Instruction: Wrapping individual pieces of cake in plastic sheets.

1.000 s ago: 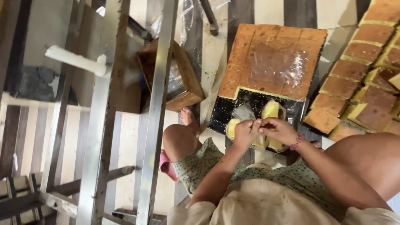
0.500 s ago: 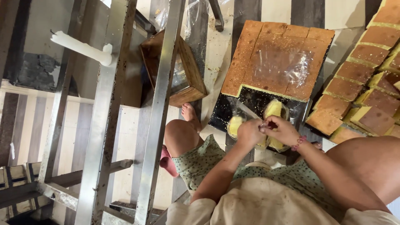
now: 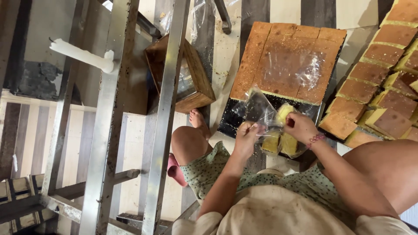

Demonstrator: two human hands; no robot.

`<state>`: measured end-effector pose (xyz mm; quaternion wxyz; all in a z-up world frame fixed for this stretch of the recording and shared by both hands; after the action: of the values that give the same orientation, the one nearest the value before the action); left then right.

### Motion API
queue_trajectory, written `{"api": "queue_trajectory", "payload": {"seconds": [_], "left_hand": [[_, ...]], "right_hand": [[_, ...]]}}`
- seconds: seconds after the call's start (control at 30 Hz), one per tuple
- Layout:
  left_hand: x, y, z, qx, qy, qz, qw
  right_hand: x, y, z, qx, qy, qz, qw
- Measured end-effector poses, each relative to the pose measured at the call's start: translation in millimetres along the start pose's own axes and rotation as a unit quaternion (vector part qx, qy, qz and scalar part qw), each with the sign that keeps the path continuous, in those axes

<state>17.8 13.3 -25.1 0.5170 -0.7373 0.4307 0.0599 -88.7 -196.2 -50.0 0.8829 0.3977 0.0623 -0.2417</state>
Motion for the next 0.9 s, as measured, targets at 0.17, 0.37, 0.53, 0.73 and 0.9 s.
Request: {"api": "queue_trajectory", "payload": {"seconds": [0.17, 0.37, 0.53, 0.73, 0.9], "left_hand": [[2, 14, 11, -0.168, 0.109, 0.049, 0.979], [-4, 4, 12, 0.269, 0.084, -0.135, 0.950], [23, 53, 37, -0.074, 0.132, 0.054, 0.987], [-15, -29, -23, -0.269, 0.061, 0.097, 0.956], [29, 31, 56, -0.042, 0.024, -0.129, 0.990]], "right_hand": [[1, -5, 7, 0.081, -0.035, 0.023, 0.996], [0, -8, 2, 0.566, -0.030, -0.098, 0.818], [-9, -18, -12, 0.814, 0.041, -0.062, 0.576], [-13, 17, 5, 0.736, 0.038, -0.082, 0.670], [-7, -28, -10, 0.505, 0.044, -0.017, 0.862]]}}
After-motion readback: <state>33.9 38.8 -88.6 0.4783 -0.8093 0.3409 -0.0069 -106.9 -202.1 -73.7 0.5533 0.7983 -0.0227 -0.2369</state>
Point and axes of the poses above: each hand's wrist, its own x-axis towards the middle knuckle, its own z-axis out of the back of the hand, y = z × x, the point moved 1 cm from there along x, towards the middle knuckle, and after that the axes turned 5 degrees about z, right-handed, at the moved point
